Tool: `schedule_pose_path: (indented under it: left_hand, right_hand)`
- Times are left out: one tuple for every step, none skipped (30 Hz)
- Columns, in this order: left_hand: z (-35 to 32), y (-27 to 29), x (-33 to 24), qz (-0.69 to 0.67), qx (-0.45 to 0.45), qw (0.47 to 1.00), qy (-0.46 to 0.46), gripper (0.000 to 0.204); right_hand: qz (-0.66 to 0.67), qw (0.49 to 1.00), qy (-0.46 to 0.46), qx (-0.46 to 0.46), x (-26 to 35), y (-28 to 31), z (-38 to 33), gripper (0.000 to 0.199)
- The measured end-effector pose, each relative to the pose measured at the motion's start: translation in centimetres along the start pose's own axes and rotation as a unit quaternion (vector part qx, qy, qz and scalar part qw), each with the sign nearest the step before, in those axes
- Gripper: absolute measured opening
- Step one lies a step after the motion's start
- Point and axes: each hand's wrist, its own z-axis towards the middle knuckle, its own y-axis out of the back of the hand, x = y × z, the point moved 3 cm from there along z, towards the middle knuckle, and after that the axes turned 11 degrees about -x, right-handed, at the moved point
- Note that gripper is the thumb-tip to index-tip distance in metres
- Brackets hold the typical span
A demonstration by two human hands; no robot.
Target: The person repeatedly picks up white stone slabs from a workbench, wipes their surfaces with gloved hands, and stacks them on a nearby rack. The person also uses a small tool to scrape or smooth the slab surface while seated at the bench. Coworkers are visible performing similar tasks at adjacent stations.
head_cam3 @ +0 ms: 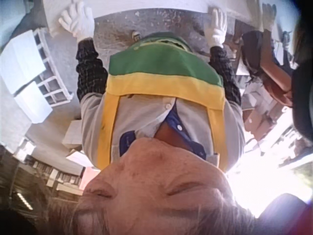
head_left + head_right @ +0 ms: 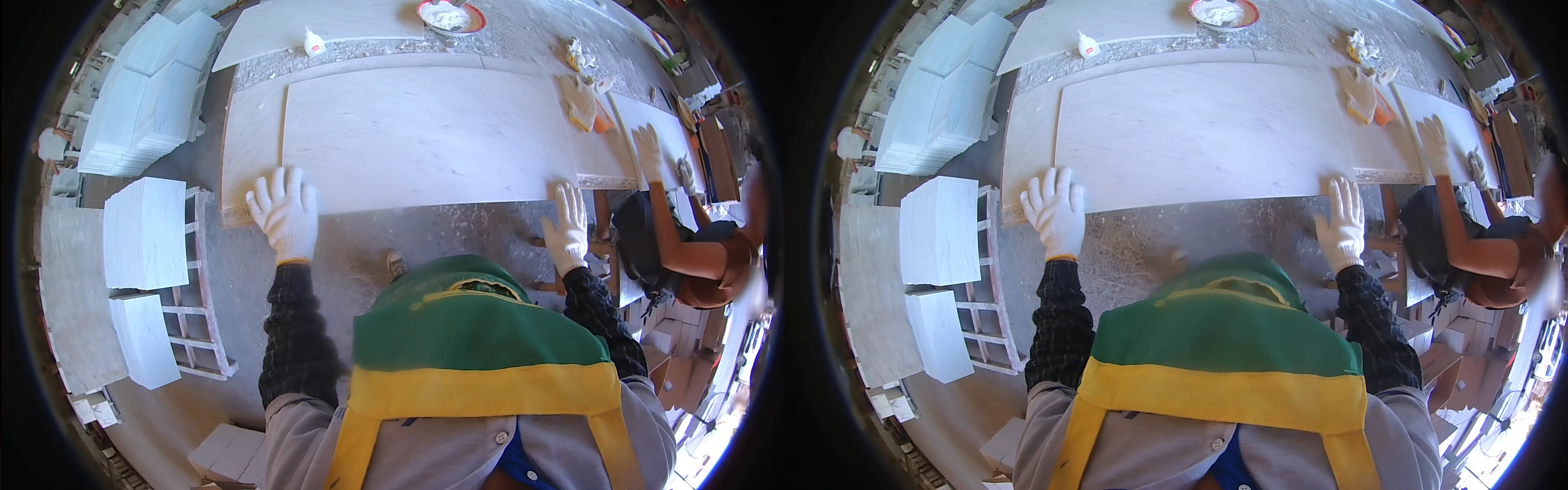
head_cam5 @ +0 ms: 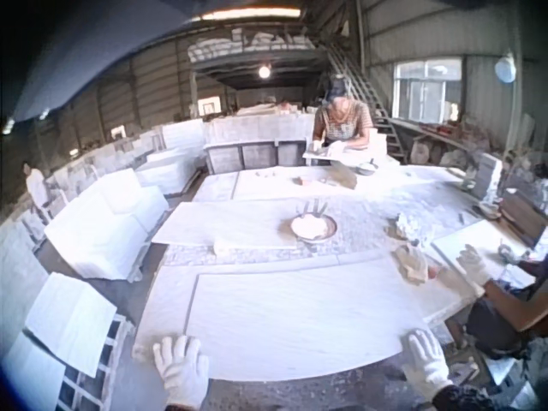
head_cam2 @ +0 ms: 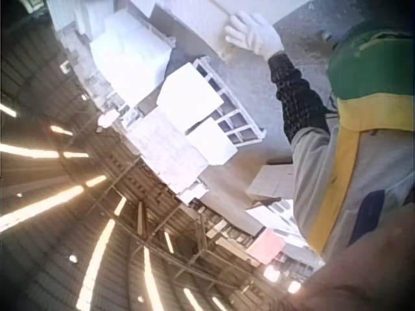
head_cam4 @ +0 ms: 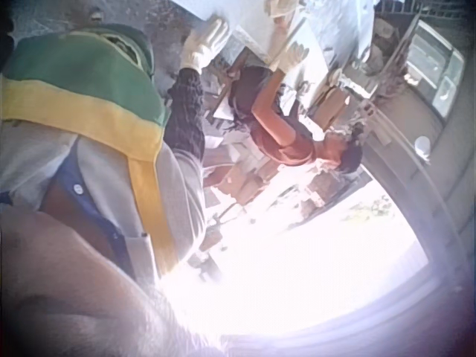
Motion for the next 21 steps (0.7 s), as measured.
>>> schedule_pose_path:
  left_hand:
    - [-0.1, 0.3, -1.2, -0.010, 0.007, 1.000, -0.013, 0.044]
    - [-0.4, 0.6, -2.5, -0.022, 0.000, 0.999, -0.030, 0.045]
    - [-0.8, 0.9, -4.0, -0.057, 0.009, 0.997, -0.046, 0.045]
    - [-1.1, 1.0, -5.8, -0.061, 0.020, 0.996, -0.059, 0.044]
    - [-1.6, 1.5, -7.4, -0.110, -0.011, 0.991, -0.079, 0.040]
    - [-2.2, 2.0, -8.7, -0.157, -0.020, 0.983, -0.095, 0.037]
    - [-2.7, 2.3, -9.8, -0.200, -0.023, 0.974, -0.107, 0.033]
    - [-3.3, 2.7, -10.8, -0.244, -0.025, 0.962, -0.120, 0.029]
    - [-3.9, 3.1, -11.4, -0.287, -0.025, 0.948, -0.133, 0.025]
    - [-4.4, 3.4, -11.6, -0.315, -0.025, 0.939, -0.136, 0.022]
    - [-4.8, 3.6, -11.5, -0.343, -0.027, 0.929, -0.139, 0.019]
    - [-5.1, 3.8, -11.2, -0.371, -0.028, 0.918, -0.137, 0.015]
    - [-5.5, 4.1, -10.8, -0.380, -0.046, 0.913, -0.141, 0.011]
    - [-5.7, 4.2, -10.3, -0.382, -0.049, 0.912, -0.138, 0.010]
    - [-6.0, 4.3, -9.8, -0.385, -0.050, 0.912, -0.130, 0.009]
    - [-6.2, 4.4, -9.4, -0.384, -0.058, 0.912, -0.131, 0.008]
    - [-6.2, 4.5, -8.7, -0.391, -0.064, 0.909, -0.128, 0.013]
    - [-6.2, 4.5, -8.3, -0.369, -0.068, 0.921, -0.103, 0.014]
    - [-6.3, 4.6, -7.9, -0.350, -0.078, 0.930, -0.081, 0.016]
    - [-6.4, 4.8, -7.5, -0.329, -0.086, 0.939, -0.055, 0.018]
    - [-6.4, 5.0, -7.4, -0.299, -0.094, 0.948, -0.045, 0.022]
  right_hand:
    - [-0.004, 1.000, -0.008, -0.007, 0.2, -0.3, -0.1, 0.075]
    - [-0.002, 1.000, -0.014, -0.012, 0.4, -0.5, -0.1, 0.075]
    - [0.003, 1.000, -0.016, -0.017, 0.5, -0.5, -0.2, 0.075]
    - [0.008, 0.999, -0.024, -0.019, 0.5, -0.5, -0.2, 0.075]
    - [0.009, 1.000, -0.021, -0.019, 0.6, -0.5, -0.3, 0.075]
    - [0.012, 1.000, -0.011, -0.018, 0.6, -0.3, -0.4, 0.074]
    - [0.016, 1.000, -0.009, -0.015, 0.5, -0.1, -0.5, 0.074]
    - [0.021, 1.000, -0.002, -0.017, 0.4, 0.1, -0.7, 0.073]
    - [0.024, 1.000, -0.005, -0.011, 0.3, 0.2, -0.9, 0.072]
    - [0.029, 1.000, -0.002, -0.010, 0.1, 0.4, -1.1, 0.072]
    - [0.036, 0.999, 0.004, -0.012, 0.0, 0.5, -1.2, 0.071]
    - [0.035, 0.999, 0.002, -0.006, -0.1, 0.5, -1.4, 0.070]
    - [0.036, 0.999, 0.002, -0.001, -0.2, 0.6, -1.7, 0.070]
    - [0.036, 0.999, 0.003, 0.002, -0.3, 0.6, -1.9, 0.070]
    - [0.043, 0.999, 0.002, 0.003, -0.5, 0.7, -2.1, 0.067]
    - [0.050, 0.999, 0.001, 0.004, -0.6, 0.9, -2.2, 0.065]
    - [0.054, 0.998, -0.009, 0.014, -0.8, 0.9, -2.3, 0.063]
    - [0.070, 0.998, 0.003, -0.007, -0.9, 1.1, -2.2, 0.060]
    - [0.082, 0.996, 0.005, -0.020, -1.0, 1.4, -2.1, 0.056]
    - [0.093, 0.995, 0.003, -0.030, -1.0, 1.5, -1.9, 0.053]
    - [0.096, 0.994, -0.003, -0.046, -1.1, 1.8, -1.7, 0.050]
